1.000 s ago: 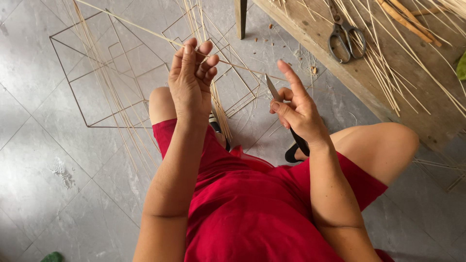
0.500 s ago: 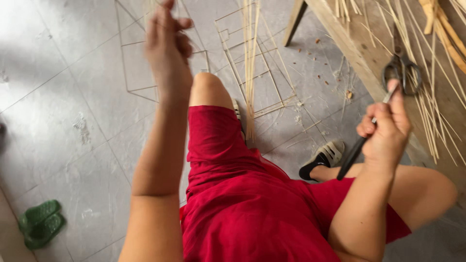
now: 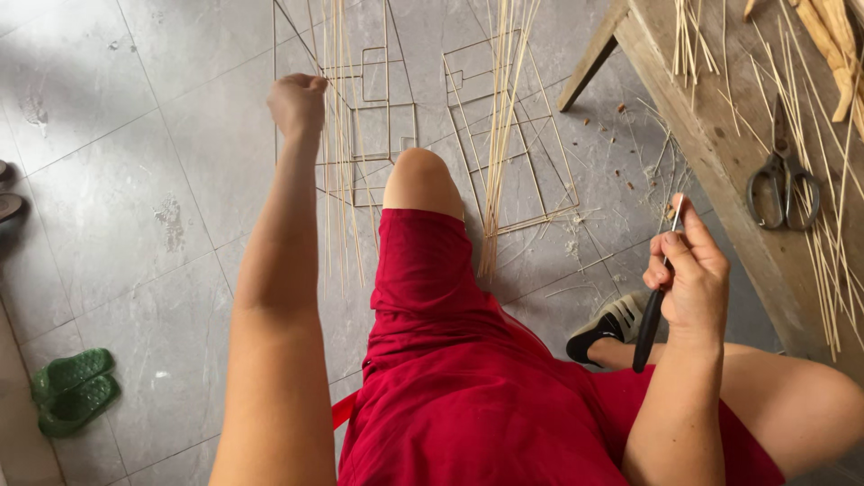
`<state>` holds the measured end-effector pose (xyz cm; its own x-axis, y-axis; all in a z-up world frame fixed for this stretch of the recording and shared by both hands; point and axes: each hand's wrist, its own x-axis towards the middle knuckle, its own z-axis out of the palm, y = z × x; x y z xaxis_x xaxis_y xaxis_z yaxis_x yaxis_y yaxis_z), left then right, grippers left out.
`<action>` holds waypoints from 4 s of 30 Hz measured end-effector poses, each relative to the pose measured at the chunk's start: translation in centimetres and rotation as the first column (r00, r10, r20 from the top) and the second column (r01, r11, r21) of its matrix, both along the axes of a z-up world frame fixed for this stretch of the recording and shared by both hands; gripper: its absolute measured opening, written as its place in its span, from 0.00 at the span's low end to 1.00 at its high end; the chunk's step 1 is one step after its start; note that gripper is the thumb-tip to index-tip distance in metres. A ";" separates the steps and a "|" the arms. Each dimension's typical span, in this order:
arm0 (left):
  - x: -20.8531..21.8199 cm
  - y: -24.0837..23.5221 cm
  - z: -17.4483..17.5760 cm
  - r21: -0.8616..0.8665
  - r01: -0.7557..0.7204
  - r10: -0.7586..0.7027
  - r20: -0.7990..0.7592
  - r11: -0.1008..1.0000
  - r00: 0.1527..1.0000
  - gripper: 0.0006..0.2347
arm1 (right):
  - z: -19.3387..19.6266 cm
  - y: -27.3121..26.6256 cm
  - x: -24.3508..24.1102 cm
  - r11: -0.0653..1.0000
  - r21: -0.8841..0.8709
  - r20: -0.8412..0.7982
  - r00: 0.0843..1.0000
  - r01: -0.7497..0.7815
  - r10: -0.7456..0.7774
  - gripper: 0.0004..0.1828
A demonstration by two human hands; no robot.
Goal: The person sits on a chair and uses a knife to sharpen the ends of thin wooden sticks. They repeatedly pick up sticks, scrape the ends with the blade, and place the sharpened sticks into a wire frame on the floor.
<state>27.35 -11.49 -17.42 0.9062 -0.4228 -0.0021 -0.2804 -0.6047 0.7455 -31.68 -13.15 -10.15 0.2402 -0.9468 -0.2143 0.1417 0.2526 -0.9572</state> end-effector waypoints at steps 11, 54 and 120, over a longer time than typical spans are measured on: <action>-1.6 -1.7 -1.7 0.160 -0.009 0.000 0.058 0.987 0.998 0.06 | -1.2 -0.5 0.4 0.998 0.061 -0.046 0.999 0.007 -0.004 0.29; -28.5 -8.9 -19.5 0.419 0.484 -0.470 -0.144 0.768 0.871 0.08 | -2.0 0.4 3.2 0.989 0.084 -0.274 0.952 -0.118 0.137 0.23; -33.2 7.7 12.6 -0.296 0.859 -0.865 -0.417 0.418 0.278 0.08 | 3.4 3.1 1.7 0.933 -0.093 0.127 0.925 -0.349 0.358 0.24</action>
